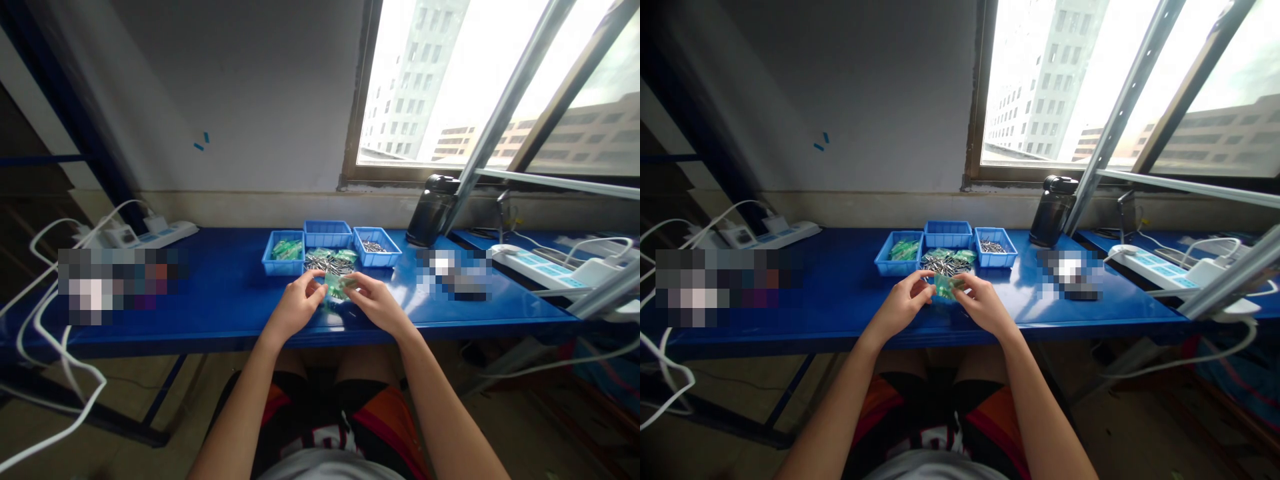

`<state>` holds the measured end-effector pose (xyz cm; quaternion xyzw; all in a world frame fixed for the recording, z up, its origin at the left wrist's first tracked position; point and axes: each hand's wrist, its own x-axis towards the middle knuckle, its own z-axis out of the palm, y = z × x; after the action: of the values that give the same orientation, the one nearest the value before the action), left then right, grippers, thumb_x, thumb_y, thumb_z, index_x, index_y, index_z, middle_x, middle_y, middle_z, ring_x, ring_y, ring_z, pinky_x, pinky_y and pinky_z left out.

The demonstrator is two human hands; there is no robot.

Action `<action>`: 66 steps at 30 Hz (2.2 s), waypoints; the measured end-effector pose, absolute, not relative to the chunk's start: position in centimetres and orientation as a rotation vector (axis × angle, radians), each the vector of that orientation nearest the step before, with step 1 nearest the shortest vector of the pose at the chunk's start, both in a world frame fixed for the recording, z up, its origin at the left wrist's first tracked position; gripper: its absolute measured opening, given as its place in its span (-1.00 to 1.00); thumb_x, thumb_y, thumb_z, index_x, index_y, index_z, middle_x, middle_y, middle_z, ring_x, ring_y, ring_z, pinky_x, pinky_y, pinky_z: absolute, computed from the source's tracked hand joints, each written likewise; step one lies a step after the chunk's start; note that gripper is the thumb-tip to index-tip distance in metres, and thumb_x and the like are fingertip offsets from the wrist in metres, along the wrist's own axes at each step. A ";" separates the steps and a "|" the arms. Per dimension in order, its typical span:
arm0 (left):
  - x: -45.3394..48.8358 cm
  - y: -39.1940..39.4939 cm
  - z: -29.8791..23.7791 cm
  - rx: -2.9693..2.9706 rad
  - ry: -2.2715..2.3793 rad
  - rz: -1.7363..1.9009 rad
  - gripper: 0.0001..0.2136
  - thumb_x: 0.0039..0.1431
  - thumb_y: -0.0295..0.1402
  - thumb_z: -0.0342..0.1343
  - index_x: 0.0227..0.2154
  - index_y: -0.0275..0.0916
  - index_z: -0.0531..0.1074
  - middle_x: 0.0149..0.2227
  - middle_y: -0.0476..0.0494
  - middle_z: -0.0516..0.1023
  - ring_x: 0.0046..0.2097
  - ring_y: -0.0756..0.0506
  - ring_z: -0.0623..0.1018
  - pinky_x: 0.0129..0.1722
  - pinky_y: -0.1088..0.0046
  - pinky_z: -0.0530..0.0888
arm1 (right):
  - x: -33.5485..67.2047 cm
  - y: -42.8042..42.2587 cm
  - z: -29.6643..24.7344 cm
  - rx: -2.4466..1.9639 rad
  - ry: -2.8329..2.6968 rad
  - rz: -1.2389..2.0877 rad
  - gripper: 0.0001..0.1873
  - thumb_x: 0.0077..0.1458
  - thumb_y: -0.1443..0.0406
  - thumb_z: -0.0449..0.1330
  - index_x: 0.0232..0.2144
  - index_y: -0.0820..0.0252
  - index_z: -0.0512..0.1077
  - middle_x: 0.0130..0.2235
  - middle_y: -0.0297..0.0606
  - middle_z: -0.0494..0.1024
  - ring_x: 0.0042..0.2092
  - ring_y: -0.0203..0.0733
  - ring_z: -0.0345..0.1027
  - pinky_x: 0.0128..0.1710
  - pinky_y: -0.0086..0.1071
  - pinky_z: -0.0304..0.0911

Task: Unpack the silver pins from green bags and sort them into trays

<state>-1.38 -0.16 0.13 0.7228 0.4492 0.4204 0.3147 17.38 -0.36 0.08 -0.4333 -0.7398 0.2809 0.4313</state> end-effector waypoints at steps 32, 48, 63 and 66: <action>-1.4 -0.3 0.5 1.909 1.203 1.124 -0.81 0.12 -0.25 -0.01 -0.36 -0.23 0.42 -0.41 -0.06 0.52 -0.33 -0.08 0.52 -0.30 0.46 0.42 | 17.3 -0.2 0.2 -1.148 -1.765 0.776 -0.69 0.05 0.36 -0.03 -0.25 0.17 0.48 -0.39 -0.31 0.49 -0.41 -0.29 0.38 -0.44 -0.46 0.29; -1.5 -0.2 0.2 1.936 1.176 1.127 -0.89 0.10 -0.37 -0.03 -0.40 -0.23 0.39 -0.39 -0.03 0.50 -0.39 -0.03 0.52 -0.33 0.48 0.42 | 17.1 -0.1 -0.3 -1.106 -1.810 0.728 -0.84 0.06 0.25 0.09 -0.34 0.20 0.40 -0.41 -0.32 0.45 -0.38 -0.28 0.33 -0.40 -0.44 0.27; -1.7 0.1 0.0 1.912 1.268 1.153 -0.90 0.06 -0.39 -0.01 -0.44 -0.24 0.40 -0.44 -0.04 0.51 -0.42 -0.03 0.47 -0.38 0.49 0.36 | 13.3 7.2 5.3 -1.125 -1.848 0.438 -0.86 -0.02 0.28 0.15 -0.38 0.22 0.43 -0.49 -0.35 0.45 -0.46 -0.33 0.27 -0.44 -0.48 0.16; -1.7 0.2 0.0 1.912 1.259 1.162 -0.91 0.06 -0.38 0.00 -0.45 -0.24 0.39 -0.45 -0.03 0.50 -0.42 -0.03 0.46 -0.38 0.48 0.35 | 10.9 9.5 5.7 -1.091 -2.015 0.349 -0.85 -0.01 0.30 0.15 -0.35 0.23 0.47 -0.44 -0.32 0.49 -0.42 -0.32 0.31 -0.39 -0.49 0.16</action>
<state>-1.67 0.15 -0.03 0.7141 0.4704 0.4341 0.2833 10.95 9.47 5.71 -0.4315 -0.7966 0.1378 0.4002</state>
